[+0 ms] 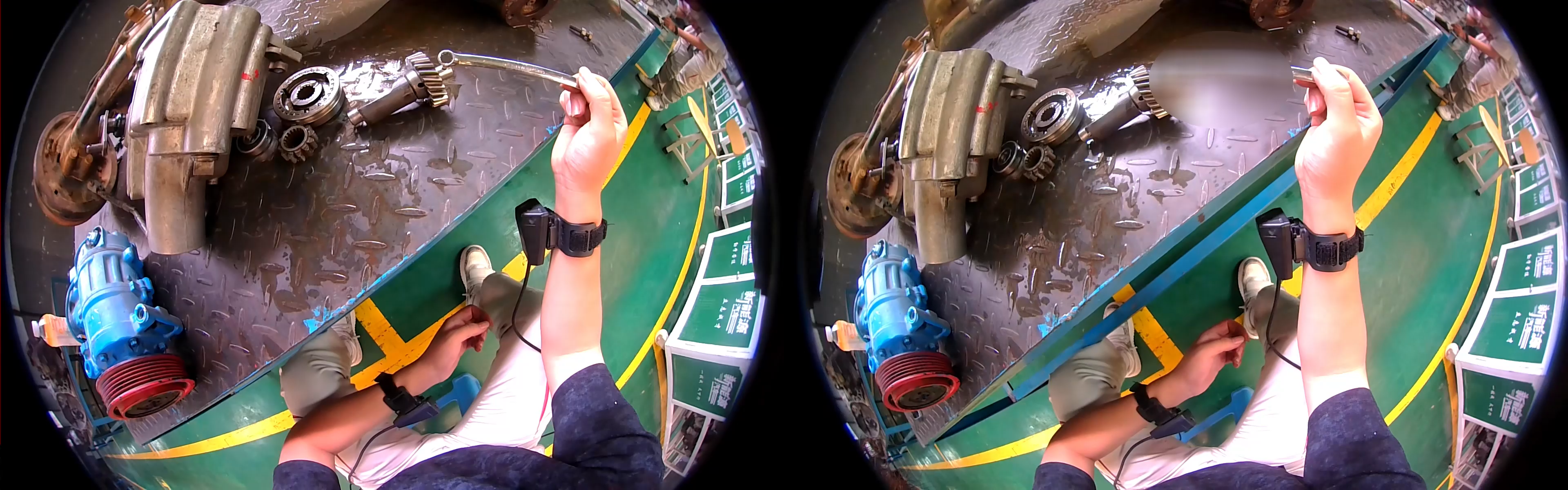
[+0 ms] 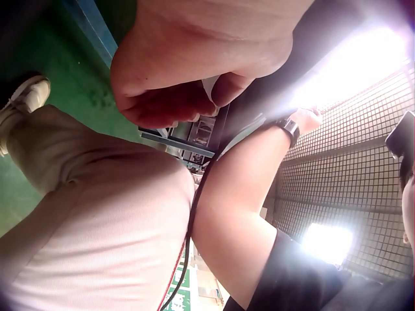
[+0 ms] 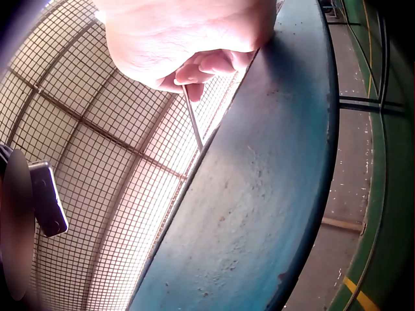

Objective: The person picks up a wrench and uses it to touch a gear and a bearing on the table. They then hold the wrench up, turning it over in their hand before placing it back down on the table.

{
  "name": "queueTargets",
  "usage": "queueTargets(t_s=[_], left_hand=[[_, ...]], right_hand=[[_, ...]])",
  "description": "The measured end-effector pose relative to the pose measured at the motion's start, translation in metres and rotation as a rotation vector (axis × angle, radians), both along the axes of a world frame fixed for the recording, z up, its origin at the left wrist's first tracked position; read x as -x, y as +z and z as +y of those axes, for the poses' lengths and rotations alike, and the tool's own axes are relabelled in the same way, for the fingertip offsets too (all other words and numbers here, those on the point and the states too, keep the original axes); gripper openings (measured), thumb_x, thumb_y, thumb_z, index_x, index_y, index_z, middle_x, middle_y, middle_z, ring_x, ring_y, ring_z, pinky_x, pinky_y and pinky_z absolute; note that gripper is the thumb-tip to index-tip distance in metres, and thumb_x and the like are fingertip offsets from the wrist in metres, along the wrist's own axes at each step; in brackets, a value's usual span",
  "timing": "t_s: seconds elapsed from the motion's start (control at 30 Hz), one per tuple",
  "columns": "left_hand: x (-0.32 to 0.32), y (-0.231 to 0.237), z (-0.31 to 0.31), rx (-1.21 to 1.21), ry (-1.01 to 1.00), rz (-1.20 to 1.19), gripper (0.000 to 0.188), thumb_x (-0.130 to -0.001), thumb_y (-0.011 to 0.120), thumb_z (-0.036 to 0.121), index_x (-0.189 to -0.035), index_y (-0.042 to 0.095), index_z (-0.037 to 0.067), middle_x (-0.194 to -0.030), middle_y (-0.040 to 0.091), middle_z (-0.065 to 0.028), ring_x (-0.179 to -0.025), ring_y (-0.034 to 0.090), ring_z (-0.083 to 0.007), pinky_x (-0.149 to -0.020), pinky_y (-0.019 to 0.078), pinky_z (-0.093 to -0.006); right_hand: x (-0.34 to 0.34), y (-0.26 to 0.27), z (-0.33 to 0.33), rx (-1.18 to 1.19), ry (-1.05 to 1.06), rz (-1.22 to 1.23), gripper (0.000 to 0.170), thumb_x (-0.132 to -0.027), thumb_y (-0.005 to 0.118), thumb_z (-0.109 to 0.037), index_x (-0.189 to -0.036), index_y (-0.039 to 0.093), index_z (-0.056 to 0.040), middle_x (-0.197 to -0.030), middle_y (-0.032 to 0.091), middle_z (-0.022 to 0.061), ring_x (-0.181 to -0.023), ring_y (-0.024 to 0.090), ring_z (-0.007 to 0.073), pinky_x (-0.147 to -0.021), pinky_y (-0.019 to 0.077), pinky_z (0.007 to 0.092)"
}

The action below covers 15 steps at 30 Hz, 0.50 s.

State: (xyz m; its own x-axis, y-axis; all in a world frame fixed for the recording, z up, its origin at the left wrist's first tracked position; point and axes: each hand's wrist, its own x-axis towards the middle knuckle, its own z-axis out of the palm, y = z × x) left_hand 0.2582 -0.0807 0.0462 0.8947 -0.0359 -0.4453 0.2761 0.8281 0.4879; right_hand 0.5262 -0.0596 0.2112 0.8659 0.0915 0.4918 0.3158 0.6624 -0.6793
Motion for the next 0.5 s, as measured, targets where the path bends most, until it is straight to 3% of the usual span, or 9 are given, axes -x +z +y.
queueTargets(t_s=[0.5], left_hand=[[0.0003, 0.0, -0.0006, 0.004, 0.002, 0.002, 0.009, -0.09, 0.054, 0.014, -0.096, 0.055, 0.007, -0.076, 0.053, 0.0005, -0.069, 0.049, -0.0087, -0.065, 0.0401, -0.0219]], right_hand=[[-0.0007, -0.0001, 0.0007, 0.012, -0.013, -0.009, 0.009, -0.084, 0.063, -0.008, -0.082, 0.066, 0.0006, -0.065, 0.054, -0.0013, -0.061, 0.048, 0.0066, -0.059, 0.0376, 0.0188]])
